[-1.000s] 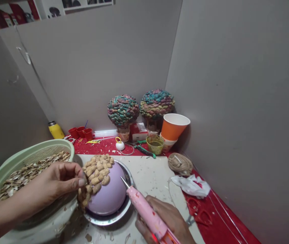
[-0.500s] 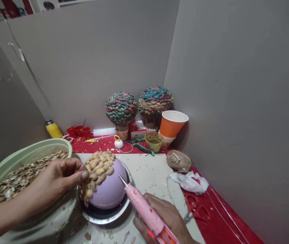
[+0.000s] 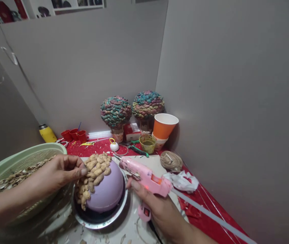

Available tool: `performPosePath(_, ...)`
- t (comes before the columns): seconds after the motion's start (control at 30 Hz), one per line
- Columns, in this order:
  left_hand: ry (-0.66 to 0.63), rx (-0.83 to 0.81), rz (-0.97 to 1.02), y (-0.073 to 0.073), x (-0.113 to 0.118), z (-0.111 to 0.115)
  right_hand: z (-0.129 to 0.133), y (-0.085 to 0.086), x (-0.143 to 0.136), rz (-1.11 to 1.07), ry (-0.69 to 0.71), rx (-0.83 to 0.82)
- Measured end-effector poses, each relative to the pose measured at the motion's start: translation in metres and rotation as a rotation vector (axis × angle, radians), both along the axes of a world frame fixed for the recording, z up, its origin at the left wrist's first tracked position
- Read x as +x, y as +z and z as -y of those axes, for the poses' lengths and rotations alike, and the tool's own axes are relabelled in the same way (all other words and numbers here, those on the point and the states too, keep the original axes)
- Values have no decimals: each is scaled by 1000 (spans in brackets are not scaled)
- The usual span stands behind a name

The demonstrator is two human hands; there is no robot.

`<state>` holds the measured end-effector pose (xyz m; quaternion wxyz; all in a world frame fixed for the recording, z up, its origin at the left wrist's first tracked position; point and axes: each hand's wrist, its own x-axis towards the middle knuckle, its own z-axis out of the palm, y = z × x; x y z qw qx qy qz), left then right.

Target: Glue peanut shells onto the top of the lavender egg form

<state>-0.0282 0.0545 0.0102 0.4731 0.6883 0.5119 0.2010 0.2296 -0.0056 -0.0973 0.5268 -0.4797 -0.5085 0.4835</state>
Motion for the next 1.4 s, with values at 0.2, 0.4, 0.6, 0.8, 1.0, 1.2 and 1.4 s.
performPosePath(0.2, -113, -124, 33, 2, -2, -9, -23, 20, -11, 2, 147, 22)
performPosePath(0.4, -228, -144, -69, 15, -2, -15, -18, 11, -21, -51, 195, -23)
performPosePath(0.6, -275, -123, -91, 12, -3, -16, -14, 7, -22, -96, 210, -73)
performPosePath(0.8, -114, 109, -50, -7, -3, 6, -13, 5, -21, -56, 197, -92)
performPosePath(1.0, -126, 393, -229, -14, -7, 19, -10, 6, -23, -93, 197, -79)
performPosePath(1.2, -233, 918, -201, -29, -13, 26, -5, 12, -29, -135, 145, -127)
performPosePath(1.4, -282, 1069, -171, -36, -15, 30, -2, 13, -30, -170, 136, -128)
